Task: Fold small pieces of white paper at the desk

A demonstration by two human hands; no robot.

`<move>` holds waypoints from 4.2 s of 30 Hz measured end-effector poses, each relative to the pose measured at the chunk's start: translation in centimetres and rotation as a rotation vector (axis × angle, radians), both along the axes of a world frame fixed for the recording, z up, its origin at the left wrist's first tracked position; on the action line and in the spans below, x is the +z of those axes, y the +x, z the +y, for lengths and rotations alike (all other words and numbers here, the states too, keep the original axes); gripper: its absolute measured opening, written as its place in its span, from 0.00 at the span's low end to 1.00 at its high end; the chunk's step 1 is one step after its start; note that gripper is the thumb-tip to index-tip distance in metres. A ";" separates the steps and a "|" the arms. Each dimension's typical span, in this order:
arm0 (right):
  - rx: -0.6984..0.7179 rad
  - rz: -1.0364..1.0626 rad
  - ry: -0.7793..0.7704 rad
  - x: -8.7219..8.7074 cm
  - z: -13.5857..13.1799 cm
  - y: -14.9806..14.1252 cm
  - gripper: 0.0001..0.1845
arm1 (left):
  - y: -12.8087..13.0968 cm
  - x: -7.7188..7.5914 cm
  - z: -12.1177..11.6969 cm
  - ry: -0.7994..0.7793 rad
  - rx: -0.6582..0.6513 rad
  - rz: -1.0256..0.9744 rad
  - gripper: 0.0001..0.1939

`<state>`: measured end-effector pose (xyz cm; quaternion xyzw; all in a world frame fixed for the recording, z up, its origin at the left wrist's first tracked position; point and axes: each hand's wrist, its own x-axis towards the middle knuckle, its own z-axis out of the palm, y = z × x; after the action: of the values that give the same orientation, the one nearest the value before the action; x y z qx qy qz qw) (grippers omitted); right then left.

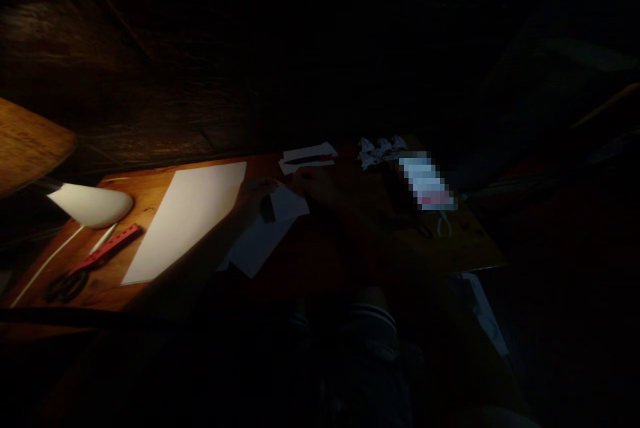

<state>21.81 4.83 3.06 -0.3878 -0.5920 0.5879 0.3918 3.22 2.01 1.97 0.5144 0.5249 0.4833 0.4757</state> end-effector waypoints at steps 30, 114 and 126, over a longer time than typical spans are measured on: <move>0.015 0.014 0.059 -0.6 0.4 0.2 0.11 | -0.1 -0.4 0.1 0.080 -0.001 0.060 0.09; 0.202 -0.159 0.259 -0.8 0.8 0.1 0.13 | -0.5 -1.4 0.8 0.127 -0.073 0.161 0.04; 0.148 -0.106 0.147 0.0 0.1 0.2 0.15 | -0.8 -2.7 1.7 0.095 -0.081 0.143 0.05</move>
<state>22.05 4.90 3.02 -0.3437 -0.6803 0.5490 0.3429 2.41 3.73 -0.70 0.5903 0.5129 0.4501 0.4312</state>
